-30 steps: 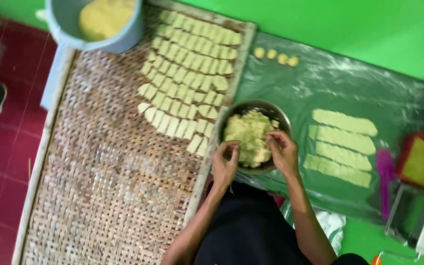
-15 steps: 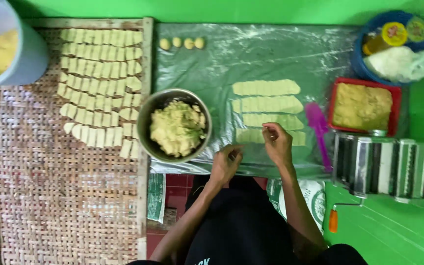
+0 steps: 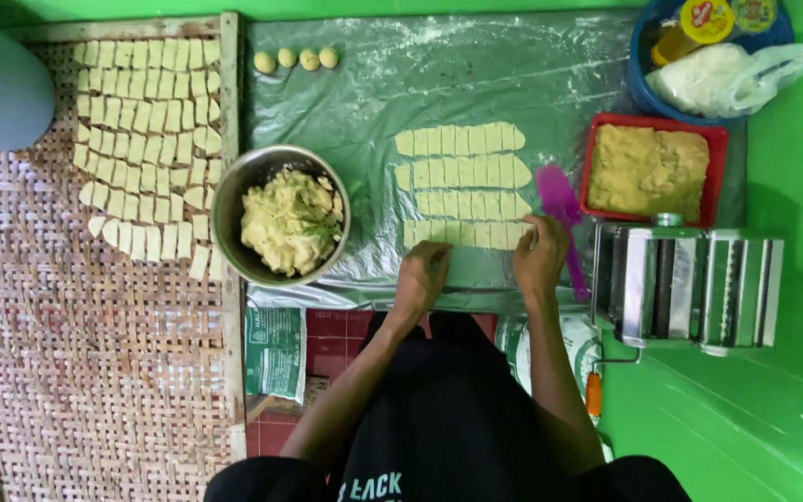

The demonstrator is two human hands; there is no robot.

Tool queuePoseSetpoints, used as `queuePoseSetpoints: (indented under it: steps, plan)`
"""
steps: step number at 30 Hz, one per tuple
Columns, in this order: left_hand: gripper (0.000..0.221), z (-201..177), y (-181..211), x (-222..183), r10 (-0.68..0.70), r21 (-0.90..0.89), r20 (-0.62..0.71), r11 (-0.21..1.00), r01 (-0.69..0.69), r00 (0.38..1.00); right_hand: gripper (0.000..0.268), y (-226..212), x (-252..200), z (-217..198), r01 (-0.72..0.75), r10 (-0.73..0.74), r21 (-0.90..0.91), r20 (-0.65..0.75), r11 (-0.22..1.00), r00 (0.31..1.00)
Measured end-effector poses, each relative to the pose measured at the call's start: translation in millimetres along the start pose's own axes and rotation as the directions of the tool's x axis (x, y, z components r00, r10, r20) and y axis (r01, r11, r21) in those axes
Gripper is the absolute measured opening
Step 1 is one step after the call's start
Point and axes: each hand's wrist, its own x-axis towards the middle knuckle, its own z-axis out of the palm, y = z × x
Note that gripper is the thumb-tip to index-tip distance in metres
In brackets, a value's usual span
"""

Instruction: Filling and folding small dough squares with a green mixture to prepare snacks.

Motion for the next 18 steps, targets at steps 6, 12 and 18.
queuePoseSetpoints:
  steps: [6, 12, 18]
  plan:
    - [0.018, 50.6, -18.3, -3.1, 0.062, -0.005, 0.034, 0.998, -0.062, 0.997, 0.033, 23.8, -6.3, 9.0, -0.040, 0.039, 0.032, 0.016, 0.999, 0.999]
    - [0.019, 80.3, -24.2, -5.3, 0.124, 0.093, 0.057, 0.987, -0.129, 0.991, 0.020, 56.1, -11.5, 22.6, -0.015, 0.016, 0.055, -0.033, 0.998, 0.999]
    - [0.019, 79.9, 13.7, 16.2, 0.230, 0.231, 0.151, 0.938, -0.260, 0.961, 0.012, 74.1, -8.1, 26.9, -0.008, 0.008, 0.017, -0.012, 1.000, 1.000]
